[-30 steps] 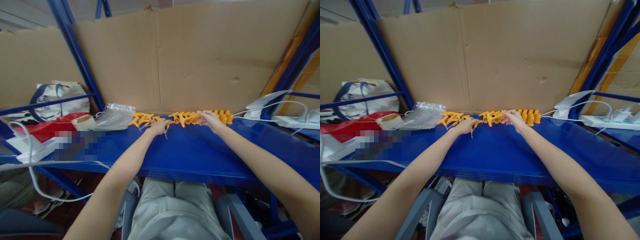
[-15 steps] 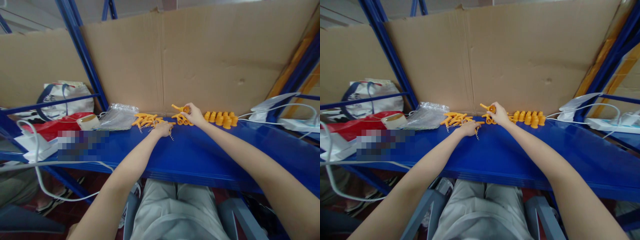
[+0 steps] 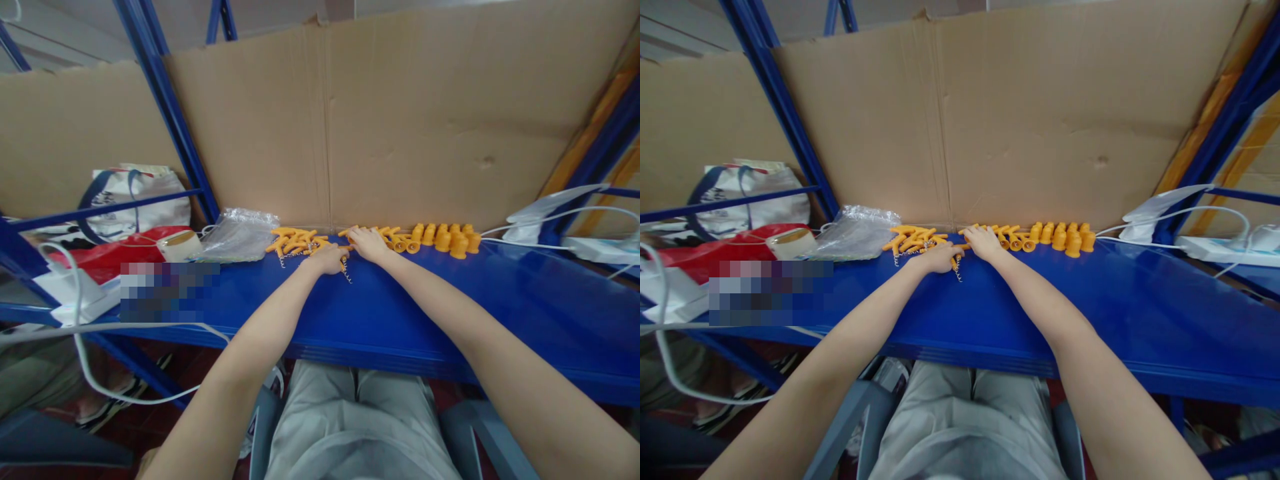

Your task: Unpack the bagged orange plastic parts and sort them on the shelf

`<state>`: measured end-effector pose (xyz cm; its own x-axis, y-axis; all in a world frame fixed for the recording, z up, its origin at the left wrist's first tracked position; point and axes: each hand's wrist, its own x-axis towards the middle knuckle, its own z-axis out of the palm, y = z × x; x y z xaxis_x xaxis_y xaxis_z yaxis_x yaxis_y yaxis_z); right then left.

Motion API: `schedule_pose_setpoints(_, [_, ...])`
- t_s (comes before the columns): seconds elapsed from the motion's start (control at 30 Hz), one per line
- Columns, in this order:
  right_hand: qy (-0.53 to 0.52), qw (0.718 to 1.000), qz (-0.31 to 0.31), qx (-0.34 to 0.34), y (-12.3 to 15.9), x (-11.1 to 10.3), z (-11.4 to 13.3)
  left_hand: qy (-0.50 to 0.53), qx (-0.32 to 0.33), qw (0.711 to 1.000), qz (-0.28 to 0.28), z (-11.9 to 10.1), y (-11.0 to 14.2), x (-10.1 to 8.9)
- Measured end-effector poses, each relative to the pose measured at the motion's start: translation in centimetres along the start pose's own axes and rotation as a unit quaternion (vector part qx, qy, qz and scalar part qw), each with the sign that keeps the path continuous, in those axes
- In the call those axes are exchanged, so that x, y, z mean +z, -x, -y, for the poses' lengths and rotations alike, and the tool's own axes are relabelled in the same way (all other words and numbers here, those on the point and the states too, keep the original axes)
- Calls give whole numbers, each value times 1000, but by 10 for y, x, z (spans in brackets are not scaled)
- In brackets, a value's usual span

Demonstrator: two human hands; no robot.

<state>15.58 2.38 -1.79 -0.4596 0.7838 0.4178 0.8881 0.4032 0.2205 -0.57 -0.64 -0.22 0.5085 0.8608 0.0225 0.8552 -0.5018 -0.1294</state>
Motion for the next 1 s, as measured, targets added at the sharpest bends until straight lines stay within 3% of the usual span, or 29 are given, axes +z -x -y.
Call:
schedule_pose_setpoints(0.17, [7, 999, 23, -25, 2, 2, -3, 13, 9, 1000, -3, -1, 1, 0])
schedule_pose_setpoints(0.63, [-19, 997, 62, 41, 0, -5, 9, 5, -7, 1000, -4, -1, 6, -7])
schedule_pose_setpoints(0.8, [-76, 993, 66, 63, 5, -17, -7, -3, -10, 1000, 8, -2, 11, -15])
schedule_pose_setpoints(1.0, [-128, 981, 28, 141, 31, -50, -49, -20, -19, 1000, -6, -8, 20, -24])
